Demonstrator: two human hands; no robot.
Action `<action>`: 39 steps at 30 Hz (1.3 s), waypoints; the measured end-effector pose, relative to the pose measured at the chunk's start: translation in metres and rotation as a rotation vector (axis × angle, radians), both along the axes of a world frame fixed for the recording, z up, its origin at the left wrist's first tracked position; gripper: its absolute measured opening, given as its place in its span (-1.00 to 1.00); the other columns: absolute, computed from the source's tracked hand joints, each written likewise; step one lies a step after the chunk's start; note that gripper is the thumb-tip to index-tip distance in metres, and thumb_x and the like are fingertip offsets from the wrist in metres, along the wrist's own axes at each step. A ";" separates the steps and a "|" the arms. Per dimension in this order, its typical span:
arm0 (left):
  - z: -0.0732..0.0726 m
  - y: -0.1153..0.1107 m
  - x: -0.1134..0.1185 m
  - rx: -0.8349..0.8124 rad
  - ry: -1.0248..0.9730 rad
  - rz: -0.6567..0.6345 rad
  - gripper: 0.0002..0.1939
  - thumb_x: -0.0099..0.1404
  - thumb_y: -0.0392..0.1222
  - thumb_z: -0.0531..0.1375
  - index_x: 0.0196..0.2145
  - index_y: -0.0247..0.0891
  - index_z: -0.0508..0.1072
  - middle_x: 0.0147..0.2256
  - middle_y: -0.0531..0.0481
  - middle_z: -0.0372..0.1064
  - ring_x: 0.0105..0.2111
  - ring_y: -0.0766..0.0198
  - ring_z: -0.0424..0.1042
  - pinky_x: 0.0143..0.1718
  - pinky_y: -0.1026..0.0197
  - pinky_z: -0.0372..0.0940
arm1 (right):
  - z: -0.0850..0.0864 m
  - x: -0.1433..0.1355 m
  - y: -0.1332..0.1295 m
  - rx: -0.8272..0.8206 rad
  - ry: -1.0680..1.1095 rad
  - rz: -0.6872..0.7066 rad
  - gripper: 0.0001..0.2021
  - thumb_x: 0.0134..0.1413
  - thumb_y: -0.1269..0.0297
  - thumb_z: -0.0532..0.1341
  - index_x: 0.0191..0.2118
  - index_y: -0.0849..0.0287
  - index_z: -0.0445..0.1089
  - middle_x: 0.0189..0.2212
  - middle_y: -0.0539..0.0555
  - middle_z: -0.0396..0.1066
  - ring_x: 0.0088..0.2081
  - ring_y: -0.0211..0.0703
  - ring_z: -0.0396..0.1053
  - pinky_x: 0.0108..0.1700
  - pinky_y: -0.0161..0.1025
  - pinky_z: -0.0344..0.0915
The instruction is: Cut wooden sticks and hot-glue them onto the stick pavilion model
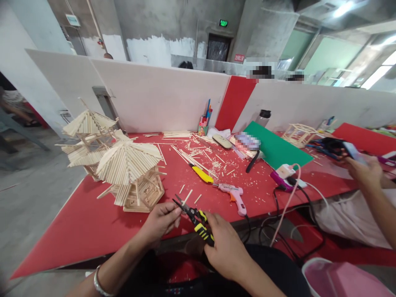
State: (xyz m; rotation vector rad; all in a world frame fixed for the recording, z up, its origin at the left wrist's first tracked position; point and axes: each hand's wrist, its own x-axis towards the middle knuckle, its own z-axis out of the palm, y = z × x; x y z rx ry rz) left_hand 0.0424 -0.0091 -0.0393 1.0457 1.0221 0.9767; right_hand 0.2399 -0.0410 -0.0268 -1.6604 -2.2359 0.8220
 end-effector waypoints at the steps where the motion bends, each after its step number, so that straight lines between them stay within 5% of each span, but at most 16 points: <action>1: 0.001 -0.001 0.000 -0.036 -0.037 -0.013 -0.62 0.05 0.11 0.25 -0.58 -0.31 0.44 -0.78 0.18 0.10 -0.79 0.52 -0.14 -0.73 0.34 -0.27 | 0.001 -0.001 -0.001 0.001 -0.009 -0.007 -0.34 -0.19 0.45 0.05 0.17 0.22 0.12 0.03 0.21 0.28 0.07 -0.03 0.22 0.13 -0.11 0.09; 7: -0.002 -0.002 -0.001 -0.093 -0.103 0.018 -0.62 0.02 0.12 0.26 -0.51 -0.32 0.44 -0.77 0.19 0.14 -0.80 0.54 -0.15 -0.74 0.35 -0.29 | 0.004 -0.001 -0.002 -0.041 -0.021 -0.005 -0.31 -0.20 0.43 0.05 0.19 0.24 0.09 0.09 0.23 0.22 0.12 -0.02 0.17 0.18 -0.11 0.03; 10: -0.003 -0.001 -0.002 -0.005 -0.019 0.075 -0.63 0.04 0.11 0.25 -0.58 -0.30 0.42 -0.77 0.19 0.11 -0.78 0.51 -0.10 -0.72 0.35 -0.22 | 0.009 0.005 -0.002 -0.109 0.037 -0.028 -0.27 -0.23 0.42 0.03 0.21 0.21 0.05 0.15 0.20 0.15 0.18 -0.05 0.08 0.21 -0.10 -0.04; 12: -0.002 0.000 -0.003 0.081 0.059 0.096 -0.61 0.06 0.07 0.24 -0.67 -0.30 0.38 -0.76 0.16 0.12 -0.74 0.49 -0.03 -0.70 0.35 -0.14 | 0.014 0.009 -0.003 -0.151 0.112 -0.051 -0.40 -0.23 0.40 0.02 0.08 0.16 0.21 0.01 0.15 0.30 0.09 -0.04 0.20 0.15 -0.10 0.05; 16: -0.006 0.003 0.001 0.145 0.047 0.141 -0.61 0.05 0.05 0.26 -0.71 -0.30 0.37 -0.74 0.13 0.14 -0.71 0.47 0.05 -0.67 0.36 -0.06 | 0.015 0.011 -0.003 -0.637 0.511 -0.095 -0.60 -0.39 0.39 0.05 -0.25 0.17 0.33 -0.45 0.00 0.34 -0.36 -0.14 0.33 -0.24 -0.16 0.28; 18: -0.011 0.011 0.007 0.098 -0.027 0.238 -0.65 0.00 0.07 0.30 -0.61 -0.31 0.42 -0.73 0.15 0.18 -0.74 0.50 0.02 -0.70 0.37 -0.08 | 0.010 0.008 0.001 -0.932 0.810 -0.133 -0.50 -0.50 0.40 0.06 -0.21 0.19 0.32 -0.48 -0.02 0.30 -0.46 -0.20 0.30 -0.33 -0.18 0.28; 20: -0.017 0.023 0.012 0.047 -0.074 0.412 -0.64 0.01 0.11 0.27 -0.50 -0.30 0.43 -0.72 0.18 0.19 -0.78 0.53 -0.02 -0.74 0.39 -0.11 | 0.005 0.004 0.007 -1.060 1.021 -0.154 -0.46 -0.51 0.39 0.08 -0.18 0.19 0.32 -0.45 -0.01 0.29 -0.47 -0.25 0.28 -0.34 -0.19 0.28; 24: -0.025 0.044 0.018 0.019 -0.070 0.527 -0.53 0.11 0.09 0.18 -0.10 -0.25 0.33 -0.74 0.26 0.17 -0.84 0.47 0.00 -0.81 0.41 -0.11 | 0.000 -0.002 0.018 -1.115 1.133 -0.101 -0.50 -0.46 0.37 0.10 -0.19 0.20 0.35 -0.43 0.00 0.25 -0.43 -0.28 0.26 -0.30 -0.23 0.27; 29: -0.026 0.040 0.017 0.030 -0.034 0.481 -0.28 0.09 -0.13 0.22 0.18 -0.24 0.08 -0.71 0.26 0.25 -0.81 0.45 0.09 -0.78 0.42 -0.01 | -0.003 -0.003 0.021 -1.193 1.172 -0.001 -0.45 -0.43 0.36 0.08 -0.12 0.24 0.35 -0.41 0.04 0.26 -0.43 -0.27 0.26 -0.30 -0.22 0.28; 34: -0.017 0.031 0.018 0.096 -0.247 0.383 -0.29 -0.04 -0.27 0.31 0.10 -0.19 0.24 -0.39 0.03 0.49 -0.70 0.50 0.19 -0.68 0.41 0.09 | -0.008 -0.004 0.015 -1.289 1.264 0.069 -0.45 -0.38 0.39 0.08 -0.08 0.28 0.34 -0.41 0.03 0.26 -0.43 -0.26 0.31 -0.30 -0.19 0.31; 39: -0.016 0.027 0.013 0.059 -0.222 0.414 -0.59 -0.09 -0.20 0.35 -0.23 -0.32 0.48 -0.61 0.11 0.38 -0.69 0.43 0.27 -0.63 0.36 0.19 | -0.006 -0.006 0.001 -1.220 1.242 0.051 -0.41 -0.43 0.38 0.10 -0.07 0.24 0.34 -0.32 0.10 0.35 -0.31 -0.13 0.37 -0.17 -0.07 0.30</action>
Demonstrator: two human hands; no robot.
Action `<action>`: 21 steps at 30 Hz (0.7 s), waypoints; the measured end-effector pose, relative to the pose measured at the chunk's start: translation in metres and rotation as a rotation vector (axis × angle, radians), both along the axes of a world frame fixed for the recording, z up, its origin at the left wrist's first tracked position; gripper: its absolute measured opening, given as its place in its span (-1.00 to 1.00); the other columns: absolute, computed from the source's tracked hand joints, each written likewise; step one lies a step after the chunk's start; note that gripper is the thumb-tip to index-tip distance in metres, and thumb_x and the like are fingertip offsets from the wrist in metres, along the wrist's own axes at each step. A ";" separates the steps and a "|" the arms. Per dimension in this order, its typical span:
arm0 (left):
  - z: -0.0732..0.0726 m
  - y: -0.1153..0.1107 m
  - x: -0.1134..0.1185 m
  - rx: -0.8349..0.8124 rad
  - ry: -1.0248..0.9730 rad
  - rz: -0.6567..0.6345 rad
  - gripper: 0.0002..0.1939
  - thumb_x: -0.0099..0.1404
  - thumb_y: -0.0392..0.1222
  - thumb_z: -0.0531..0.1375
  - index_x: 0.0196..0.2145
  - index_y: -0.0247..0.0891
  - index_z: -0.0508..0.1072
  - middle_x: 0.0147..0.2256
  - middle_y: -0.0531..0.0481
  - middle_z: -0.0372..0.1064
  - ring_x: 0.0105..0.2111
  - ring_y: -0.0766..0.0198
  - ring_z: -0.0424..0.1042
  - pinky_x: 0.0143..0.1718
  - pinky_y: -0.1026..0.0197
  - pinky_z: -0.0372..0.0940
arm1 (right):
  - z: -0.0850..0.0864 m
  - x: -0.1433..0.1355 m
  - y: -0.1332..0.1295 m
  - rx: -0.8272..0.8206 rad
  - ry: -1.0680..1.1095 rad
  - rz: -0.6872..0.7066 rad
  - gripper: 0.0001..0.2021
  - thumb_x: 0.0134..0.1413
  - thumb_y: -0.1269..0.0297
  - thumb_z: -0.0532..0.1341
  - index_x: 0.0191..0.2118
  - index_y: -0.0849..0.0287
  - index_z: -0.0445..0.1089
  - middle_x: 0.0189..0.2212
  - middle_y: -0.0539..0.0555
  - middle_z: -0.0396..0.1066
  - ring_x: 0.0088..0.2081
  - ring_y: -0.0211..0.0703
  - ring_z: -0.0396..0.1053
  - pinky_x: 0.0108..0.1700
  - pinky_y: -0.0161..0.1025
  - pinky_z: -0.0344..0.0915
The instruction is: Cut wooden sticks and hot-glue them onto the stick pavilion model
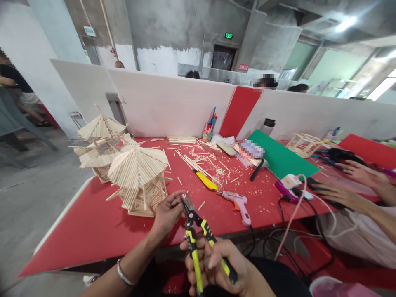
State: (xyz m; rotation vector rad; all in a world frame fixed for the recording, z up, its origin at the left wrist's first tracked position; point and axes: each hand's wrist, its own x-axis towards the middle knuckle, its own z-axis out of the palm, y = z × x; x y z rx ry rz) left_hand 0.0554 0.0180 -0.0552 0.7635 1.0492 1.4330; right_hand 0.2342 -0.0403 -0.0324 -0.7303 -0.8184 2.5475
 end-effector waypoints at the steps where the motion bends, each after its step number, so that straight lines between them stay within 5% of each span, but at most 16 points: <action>1: -0.001 -0.003 -0.002 -0.010 0.030 0.015 -0.64 -0.12 -0.19 0.37 -0.30 -0.34 0.50 -0.63 0.12 0.36 -0.71 0.44 0.26 -0.64 0.37 0.19 | 0.002 0.001 -0.002 0.059 -0.060 -0.044 -0.42 -0.44 0.38 0.11 -0.09 0.22 0.34 -0.28 0.12 0.36 -0.27 -0.09 0.37 -0.13 -0.04 0.28; 5: 0.000 -0.022 -0.010 -0.080 0.067 -0.004 -0.63 -0.12 -0.07 0.38 -0.38 -0.37 0.52 -0.66 0.08 0.36 -0.76 0.47 0.18 -0.77 0.40 0.07 | 0.009 -0.001 -0.006 0.551 -0.686 -0.246 -0.54 -0.20 0.24 0.12 -0.07 0.19 0.33 -0.19 0.15 0.38 -0.10 0.03 0.33 0.01 -0.04 0.19; 9: 0.005 -0.038 -0.020 -0.112 0.112 -0.015 -0.62 -0.08 -0.01 0.36 -0.35 -0.35 0.55 -0.63 0.04 0.40 -0.77 0.49 0.17 -0.76 0.41 0.06 | 0.005 -0.015 -0.008 1.054 -1.366 -0.288 -0.40 -0.10 0.30 0.08 0.16 0.22 0.15 -0.01 0.24 0.28 0.05 0.10 0.21 0.10 -0.03 0.08; 14: -0.001 -0.038 -0.029 -0.017 0.251 0.064 -0.67 -0.08 -0.12 0.36 -0.32 -0.32 0.58 -0.58 0.03 0.46 -0.59 0.33 0.38 -0.51 0.29 0.31 | -0.007 -0.027 -0.023 1.221 -1.427 -0.177 -0.31 -0.12 0.38 0.06 0.23 0.23 0.03 0.05 0.23 0.23 0.06 0.05 0.19 0.09 -0.07 0.11; 18: -0.005 -0.039 -0.028 0.151 0.376 0.010 -0.80 0.03 -0.21 0.27 -0.34 -0.29 0.60 -0.36 -0.06 0.56 -0.34 0.19 0.47 -0.26 0.23 0.33 | -0.008 -0.026 -0.029 1.335 -1.562 -0.193 -0.33 -0.13 0.36 0.10 0.21 0.23 0.09 0.00 0.24 0.26 0.02 0.10 0.21 0.06 0.00 0.12; 21: -0.003 -0.041 -0.028 0.225 0.457 0.001 -0.81 0.09 -0.24 0.23 -0.33 -0.28 0.60 -0.34 -0.08 0.56 -0.33 0.16 0.47 -0.26 0.22 0.33 | -0.008 -0.026 -0.028 1.376 -1.579 -0.188 -0.35 -0.11 0.37 0.09 0.21 0.21 0.11 -0.02 0.22 0.28 -0.02 0.06 0.26 0.03 -0.04 0.17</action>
